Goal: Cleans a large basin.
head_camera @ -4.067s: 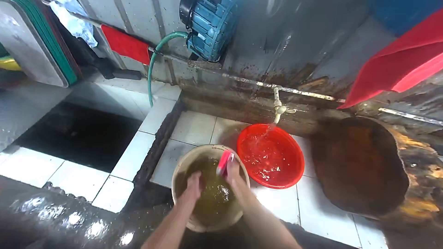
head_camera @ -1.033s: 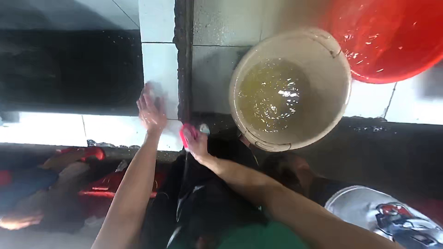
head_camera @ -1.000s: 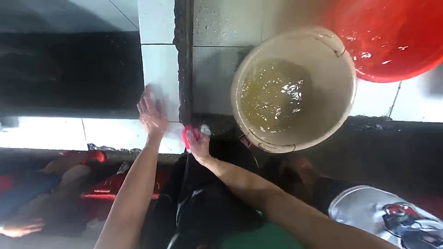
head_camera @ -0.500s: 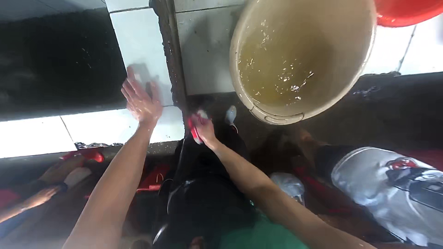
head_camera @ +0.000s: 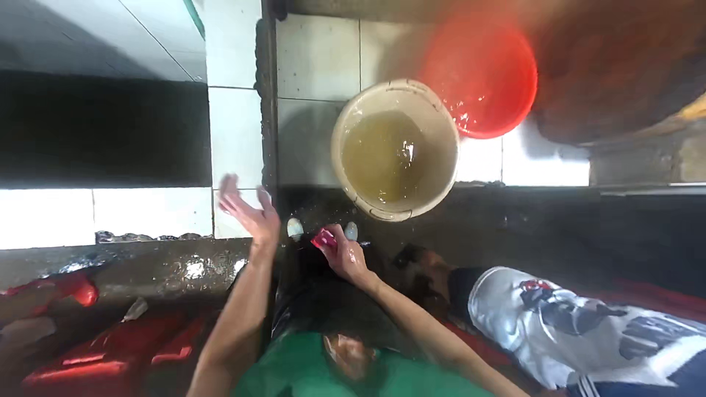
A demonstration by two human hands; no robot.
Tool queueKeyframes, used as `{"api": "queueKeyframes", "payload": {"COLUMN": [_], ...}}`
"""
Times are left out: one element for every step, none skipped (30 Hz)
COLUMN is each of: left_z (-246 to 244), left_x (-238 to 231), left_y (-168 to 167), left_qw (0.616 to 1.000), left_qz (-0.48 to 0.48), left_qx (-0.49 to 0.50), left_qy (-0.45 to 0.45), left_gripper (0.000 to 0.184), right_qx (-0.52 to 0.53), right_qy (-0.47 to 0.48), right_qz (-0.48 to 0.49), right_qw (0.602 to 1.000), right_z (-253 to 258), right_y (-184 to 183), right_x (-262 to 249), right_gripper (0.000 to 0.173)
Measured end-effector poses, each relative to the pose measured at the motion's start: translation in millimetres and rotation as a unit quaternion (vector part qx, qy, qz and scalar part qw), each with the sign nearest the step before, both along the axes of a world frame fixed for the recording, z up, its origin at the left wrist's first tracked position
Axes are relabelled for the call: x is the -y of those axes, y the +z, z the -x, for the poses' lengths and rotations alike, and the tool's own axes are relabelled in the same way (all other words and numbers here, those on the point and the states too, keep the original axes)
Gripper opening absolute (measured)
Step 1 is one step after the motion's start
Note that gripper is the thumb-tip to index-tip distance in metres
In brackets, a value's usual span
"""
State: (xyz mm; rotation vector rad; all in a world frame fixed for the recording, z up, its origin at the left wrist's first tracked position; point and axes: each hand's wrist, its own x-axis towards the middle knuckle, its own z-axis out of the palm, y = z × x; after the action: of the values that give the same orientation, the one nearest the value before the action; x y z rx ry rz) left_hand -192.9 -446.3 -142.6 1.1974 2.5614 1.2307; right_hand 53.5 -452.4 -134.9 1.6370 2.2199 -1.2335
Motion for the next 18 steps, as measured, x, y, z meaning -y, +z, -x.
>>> {"api": "queueKeyframes", "payload": {"left_z": [-38, -79, -118, -153, -184, -214, -239, -257, -272, -281, -286, -285, -280, -273, -265, -257, -249, -245], "left_x": [2, -2, -10, -20, -27, -32, -41, -52, -60, -65, -68, -72, -76, -79, -81, -83, -83, -83], "left_y": [11, 29, 52, 75, 96, 114, 128, 134, 133, 127, 117, 104, 90, 77, 65, 55, 47, 40], "left_qw": [0.998, 0.991, 0.978, 0.961, 0.945, 0.933, 0.925, 0.924, 0.930, 0.941, 0.955, 0.969, 0.981, 0.988, 0.992, 0.994, 0.994, 0.995], "left_qz": [-0.036, -0.069, -0.093, -0.106, -0.106, -0.101, -0.100, -0.112, -0.116, -0.105, -0.082, -0.053, -0.019, 0.013, 0.036, 0.050, 0.055, 0.048], "left_qx": [0.052, 0.117, 0.188, 0.242, 0.272, 0.280, 0.273, 0.250, 0.222, 0.196, 0.174, 0.155, 0.136, 0.119, 0.106, 0.096, 0.089, 0.075], "left_qy": [0.006, 0.001, -0.025, -0.079, -0.144, -0.203, -0.243, -0.266, -0.270, -0.256, -0.225, -0.185, -0.139, -0.094, -0.052, -0.014, 0.016, 0.037], "left_gripper": [0.060, 0.061, 0.063, 0.065, 0.065, 0.063, 0.061, 0.058, 0.056, 0.056, 0.055, 0.056, 0.058, 0.062, 0.067, 0.070, 0.071, 0.071], "right_qx": [0.008, 0.015, 0.018, 0.007, -0.030, -0.092, -0.154, -0.211, -0.253, -0.266, -0.250, -0.215, -0.166, -0.117, -0.083, -0.064, -0.055, -0.054], "right_qy": [0.035, 0.069, 0.096, 0.112, 0.108, 0.087, 0.047, -0.013, -0.068, -0.084, -0.084, -0.090, -0.105, -0.127, -0.150, -0.168, -0.183, -0.194], "right_qz": [0.008, 0.013, 0.010, -0.012, -0.054, -0.096, -0.112, -0.088, -0.088, -0.115, -0.166, -0.221, -0.271, -0.308, -0.340, -0.367, -0.375, -0.362], "right_qw": [0.999, 0.997, 0.995, 0.994, 0.992, 0.987, 0.981, 0.974, 0.961, 0.954, 0.950, 0.947, 0.942, 0.936, 0.925, 0.913, 0.907, 0.910], "right_z": [-8, -19, -31, -45, -67, -93, -116, -132, -144, -159, -175, -191, -207, -223, -240, -255, -268, -279], "right_y": [11, 20, 28, 36, 40, 45, 50, 56, 58, 56, 53, 54, 57, 58, 58, 54, 47, 38], "right_x": [-4, -8, -14, -19, -17, -15, -23, -39, -56, -72, -90, -111, -133, -155, -177, -198, -218, -235], "right_gripper": [0.055, 0.055, 0.053, 0.049, 0.043, 0.043, 0.047, 0.053, 0.058, 0.060, 0.058, 0.062, 0.067, 0.069, 0.070, 0.069, 0.068, 0.066]}}
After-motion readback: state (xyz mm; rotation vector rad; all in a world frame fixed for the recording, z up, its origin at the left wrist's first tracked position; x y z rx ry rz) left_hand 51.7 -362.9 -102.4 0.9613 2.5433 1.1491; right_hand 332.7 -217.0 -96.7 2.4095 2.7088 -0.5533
